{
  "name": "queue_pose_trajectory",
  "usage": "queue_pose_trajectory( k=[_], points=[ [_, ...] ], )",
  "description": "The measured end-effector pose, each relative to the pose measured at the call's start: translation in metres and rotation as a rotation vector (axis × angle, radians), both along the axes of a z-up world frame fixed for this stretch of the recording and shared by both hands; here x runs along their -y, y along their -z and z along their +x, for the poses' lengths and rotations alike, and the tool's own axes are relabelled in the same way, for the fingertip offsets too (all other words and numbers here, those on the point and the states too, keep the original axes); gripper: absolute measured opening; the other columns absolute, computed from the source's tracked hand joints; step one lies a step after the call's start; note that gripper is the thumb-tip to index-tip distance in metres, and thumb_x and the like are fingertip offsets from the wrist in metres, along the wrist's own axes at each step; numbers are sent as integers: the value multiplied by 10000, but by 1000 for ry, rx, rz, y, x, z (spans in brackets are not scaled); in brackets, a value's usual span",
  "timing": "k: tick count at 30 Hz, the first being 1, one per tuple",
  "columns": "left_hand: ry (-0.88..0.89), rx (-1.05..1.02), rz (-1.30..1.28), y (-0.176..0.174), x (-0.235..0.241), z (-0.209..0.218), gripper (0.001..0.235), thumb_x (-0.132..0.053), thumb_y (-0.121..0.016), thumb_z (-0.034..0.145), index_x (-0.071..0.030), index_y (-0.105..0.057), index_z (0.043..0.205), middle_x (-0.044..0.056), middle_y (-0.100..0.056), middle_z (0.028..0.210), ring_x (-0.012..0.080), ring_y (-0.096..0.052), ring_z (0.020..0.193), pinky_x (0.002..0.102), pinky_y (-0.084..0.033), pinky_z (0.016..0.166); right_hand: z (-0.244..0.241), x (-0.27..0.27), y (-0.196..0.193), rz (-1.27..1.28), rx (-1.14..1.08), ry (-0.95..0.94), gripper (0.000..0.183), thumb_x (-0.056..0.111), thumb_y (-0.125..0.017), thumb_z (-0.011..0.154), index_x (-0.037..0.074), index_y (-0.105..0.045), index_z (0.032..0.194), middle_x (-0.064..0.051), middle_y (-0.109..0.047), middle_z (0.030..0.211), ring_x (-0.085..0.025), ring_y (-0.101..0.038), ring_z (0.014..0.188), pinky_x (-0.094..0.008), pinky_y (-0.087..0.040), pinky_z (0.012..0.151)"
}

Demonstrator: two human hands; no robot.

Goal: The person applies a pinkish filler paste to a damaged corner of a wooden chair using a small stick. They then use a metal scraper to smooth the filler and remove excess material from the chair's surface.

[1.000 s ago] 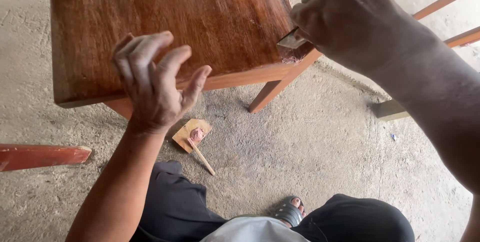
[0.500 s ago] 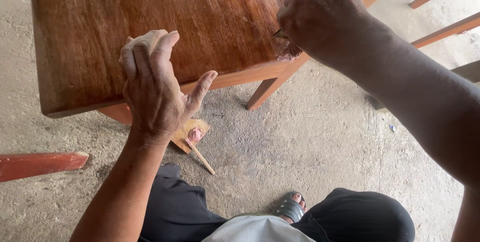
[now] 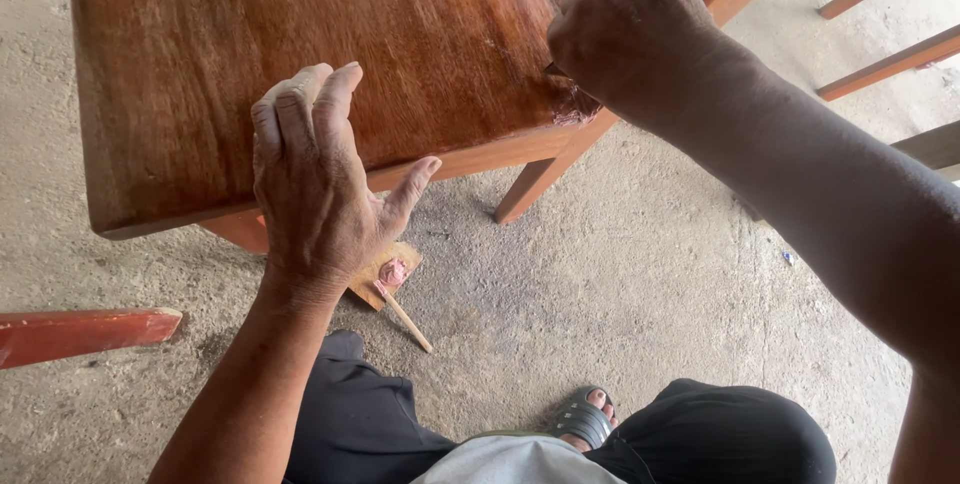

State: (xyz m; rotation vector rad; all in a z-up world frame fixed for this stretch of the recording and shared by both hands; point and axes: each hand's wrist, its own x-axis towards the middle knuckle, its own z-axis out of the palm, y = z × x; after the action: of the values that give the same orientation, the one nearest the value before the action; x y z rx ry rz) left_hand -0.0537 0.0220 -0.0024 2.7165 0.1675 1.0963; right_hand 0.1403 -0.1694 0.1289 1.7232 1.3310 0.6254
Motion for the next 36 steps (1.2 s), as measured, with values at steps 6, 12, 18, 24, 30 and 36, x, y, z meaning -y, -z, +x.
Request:
queue_pose_trajectory(
  k=[6,12,18,24,30,36],
  points=[
    [-3,-14,-4,0,0,-1,972,-518,-894,866,22,-395,1502,238,-450,1414,407,-434,1310,540,-417,1090,1,3,1,35,-42,-22,151,232,-785,865,131,-722,773,17,-737,798,-111,-709,915,-242,-614,668],
    [-2,-19,2,1,0,-1,975,-514,-904,869,24,-392,1499,243,-449,1403,413,-432,1302,543,-416,1082,-2,2,-2,0,-60,12,152,254,-794,843,128,-732,783,19,-733,793,-118,-708,917,-258,-616,661],
    [0,-23,-4,1,0,-1,982,-481,-917,832,31,-393,1486,256,-448,1409,419,-432,1301,539,-420,1072,-2,-3,-3,26,-144,42,220,363,-787,816,145,-761,800,1,-742,826,-157,-702,941,-298,-624,692],
    [11,-11,23,1,-1,-2,972,-451,-928,864,29,-379,1508,246,-457,1407,412,-446,1304,541,-421,1085,0,-1,1,-15,-111,86,109,262,-819,813,180,-777,870,0,-751,868,-151,-704,959,-293,-635,736],
    [3,-6,19,0,0,-1,971,-451,-931,846,23,-386,1495,243,-470,1400,412,-456,1294,540,-420,1080,-5,-7,-7,-90,-113,145,102,244,-822,810,177,-779,874,3,-750,880,-165,-697,981,-298,-638,734],
    [10,-5,-9,0,1,-1,963,-433,-942,839,8,-390,1493,233,-483,1410,404,-463,1289,535,-423,1081,4,-3,-2,-14,-162,115,148,275,-813,824,139,-778,874,-33,-743,922,-183,-713,954,-330,-632,773]
  ],
)
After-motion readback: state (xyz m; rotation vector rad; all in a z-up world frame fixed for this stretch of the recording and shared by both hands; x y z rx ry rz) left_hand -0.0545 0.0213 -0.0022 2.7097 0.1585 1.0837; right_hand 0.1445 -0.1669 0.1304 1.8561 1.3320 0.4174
